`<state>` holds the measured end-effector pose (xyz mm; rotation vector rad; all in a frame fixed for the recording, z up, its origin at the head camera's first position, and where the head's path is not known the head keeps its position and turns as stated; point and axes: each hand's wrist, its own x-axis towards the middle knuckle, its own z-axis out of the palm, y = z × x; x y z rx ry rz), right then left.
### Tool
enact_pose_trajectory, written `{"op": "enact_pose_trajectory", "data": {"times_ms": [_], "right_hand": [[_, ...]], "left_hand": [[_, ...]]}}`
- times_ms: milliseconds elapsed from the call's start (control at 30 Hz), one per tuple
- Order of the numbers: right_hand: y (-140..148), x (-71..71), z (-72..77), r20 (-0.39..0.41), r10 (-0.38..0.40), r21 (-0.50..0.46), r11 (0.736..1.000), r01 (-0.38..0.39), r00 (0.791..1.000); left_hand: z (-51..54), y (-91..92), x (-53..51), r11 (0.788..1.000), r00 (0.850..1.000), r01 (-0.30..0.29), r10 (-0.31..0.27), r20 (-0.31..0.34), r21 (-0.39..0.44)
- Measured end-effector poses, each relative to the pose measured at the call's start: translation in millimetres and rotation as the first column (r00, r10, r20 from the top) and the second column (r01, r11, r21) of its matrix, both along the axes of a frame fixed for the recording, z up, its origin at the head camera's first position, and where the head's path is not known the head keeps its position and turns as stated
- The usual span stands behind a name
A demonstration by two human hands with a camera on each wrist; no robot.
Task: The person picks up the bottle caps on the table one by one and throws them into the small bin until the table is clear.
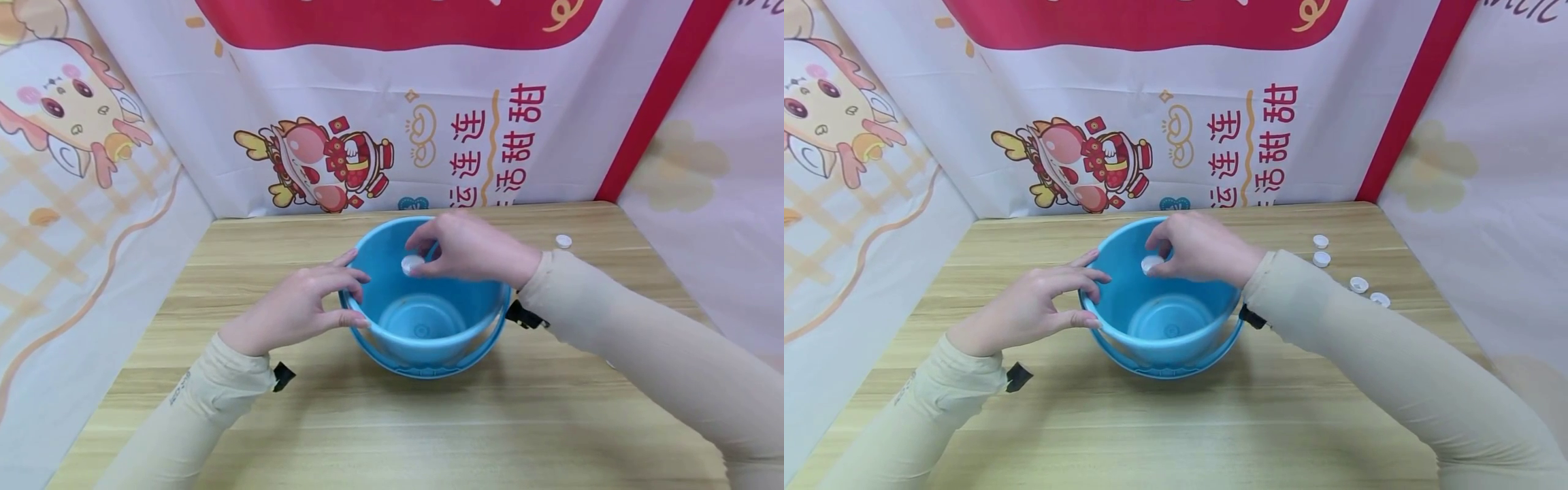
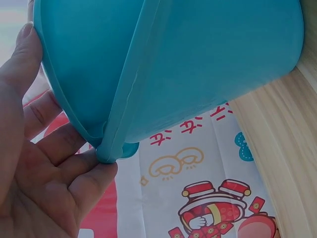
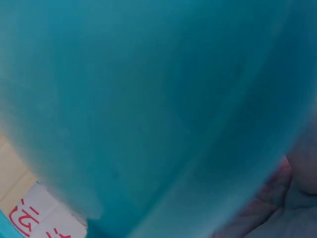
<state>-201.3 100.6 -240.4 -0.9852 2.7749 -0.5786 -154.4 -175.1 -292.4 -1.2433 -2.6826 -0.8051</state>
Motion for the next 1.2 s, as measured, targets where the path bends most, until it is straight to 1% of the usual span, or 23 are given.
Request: {"op": "enact_pose_trajectory", "data": {"times_ms": [133,267,433,500,567,667,733,833,900,967,1000,1067,1133,1200], "right_hand": [[2,-0.8,-0.3,0.016,0.006,0.020,1.000,-0.006,1.000],[9,-0.3,3.7,0.006,-0.008,-0.009,1.000,0.008,1.000],[24,2.7,11.2,-0.018,-0.062,-0.069,0.996,0.061,0.998],[32,3.9,12.6,-0.022,-0.090,-0.096,0.992,0.087,0.996],[40,4.9,13.3,-0.030,-0.108,-0.125,0.987,0.103,0.994],[52,6.8,12.7,-0.037,-0.143,-0.157,0.978,0.136,0.989],[61,8.3,11.3,-0.038,-0.163,-0.178,0.972,0.154,0.986],[73,10.8,7.1,-0.015,-0.206,-0.195,0.960,0.199,0.979],[81,12.7,4.0,0.000,-0.229,-0.199,0.954,0.224,0.973],[88,14.0,0.3,0.009,-0.245,-0.205,0.948,0.242,0.969],[92,14.2,-1.4,0.006,-0.251,-0.210,0.946,0.247,0.968],[100,14.1,-5.3,-0.005,-0.257,-0.221,0.943,0.250,0.966],[107,13.8,-8.8,-0.014,-0.263,-0.234,0.939,0.252,0.965],[114,14.3,-11.3,-0.011,-0.278,-0.242,0.933,0.267,0.961]], "left_hand": [[0.5,0.1,0.1,1.000,1.000,-0.001,0.001,0.004,-0.002],[0.8,0.2,-0.7,1.000,1.000,0.003,-0.003,0.009,-0.002],[0.7,0.2,-2.4,1.000,1.000,-0.002,0.002,-0.011,-0.010],[-0.9,0.3,-5.2,1.000,1.000,-0.006,0.006,-0.021,0.014],[-3.6,0.9,-9.8,0.998,1.000,-0.015,0.016,-0.017,0.063],[-7.3,3.7,-17.9,0.987,0.999,-0.048,0.048,0.005,0.151],[-8.4,7.4,-21.7,0.979,0.995,-0.099,0.095,0.031,0.180],[-8.6,15.0,-25.4,0.969,0.983,-0.172,0.158,0.089,0.179],[-8.3,19.7,-26.4,0.963,0.973,-0.215,0.196,0.123,0.165],[-8.3,23.3,-27.2,0.961,0.967,-0.234,0.213,0.142,0.150],[-8.6,24.4,-27.6,0.961,0.966,-0.237,0.217,0.142,0.140],[-9.5,25.6,-27.8,0.967,0.970,-0.227,0.213,0.121,0.118],[-11.8,25.1,-28.9,0.977,0.980,-0.187,0.179,0.083,0.101],[-15.3,23.1,-30.4,0.986,0.991,-0.132,0.128,0.040,0.102]]}}
